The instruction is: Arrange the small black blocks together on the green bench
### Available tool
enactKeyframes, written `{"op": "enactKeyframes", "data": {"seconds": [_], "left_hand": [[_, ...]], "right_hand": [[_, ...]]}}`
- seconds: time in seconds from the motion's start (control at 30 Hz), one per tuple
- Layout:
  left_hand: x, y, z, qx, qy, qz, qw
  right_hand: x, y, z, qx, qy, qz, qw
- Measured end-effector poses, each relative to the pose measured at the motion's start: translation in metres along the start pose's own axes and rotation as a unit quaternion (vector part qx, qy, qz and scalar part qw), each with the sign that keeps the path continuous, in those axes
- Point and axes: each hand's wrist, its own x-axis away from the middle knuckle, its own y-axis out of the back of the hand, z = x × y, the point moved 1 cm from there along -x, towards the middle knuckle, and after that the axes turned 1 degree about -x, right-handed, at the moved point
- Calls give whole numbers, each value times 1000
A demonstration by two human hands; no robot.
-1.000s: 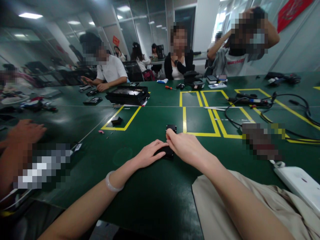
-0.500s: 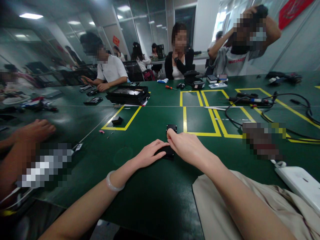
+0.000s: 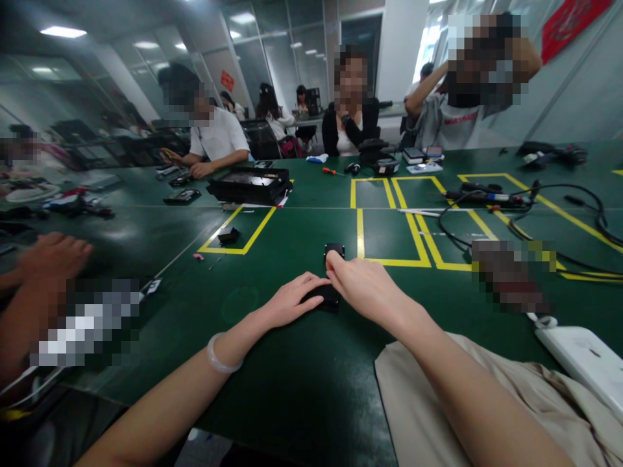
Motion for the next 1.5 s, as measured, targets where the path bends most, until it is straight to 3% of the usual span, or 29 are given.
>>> {"op": "enactKeyframes", "data": {"seconds": [0.2, 0.43, 0.67, 0.9, 1.1, 1.37, 1.5], "left_hand": [[0, 0, 0, 3, 3, 0, 1000], [-1, -1, 1, -4, -1, -3, 1000], [0, -1, 1, -7, 1, -2, 1000], [-1, -1, 1, -11, 2, -1, 1000], [-1, -2, 1, -5, 0, 0, 1000], [0, -1, 1, -6, -1, -2, 1000], [-1, -1, 3, -4, -2, -2, 1000]], "right_hand": [[2, 1, -3, -42, 28, 15, 999], [-1, -1, 0, 4, -12, -7, 1000], [2, -1, -1, -42, 35, 16, 998], [-1, -3, 2, 3, -3, -1, 1000], [3, -2, -5, -33, 39, 12, 999], [-1, -3, 1, 14, -7, -11, 1000], [1, -3, -2, -15, 21, 4, 1000]]}}
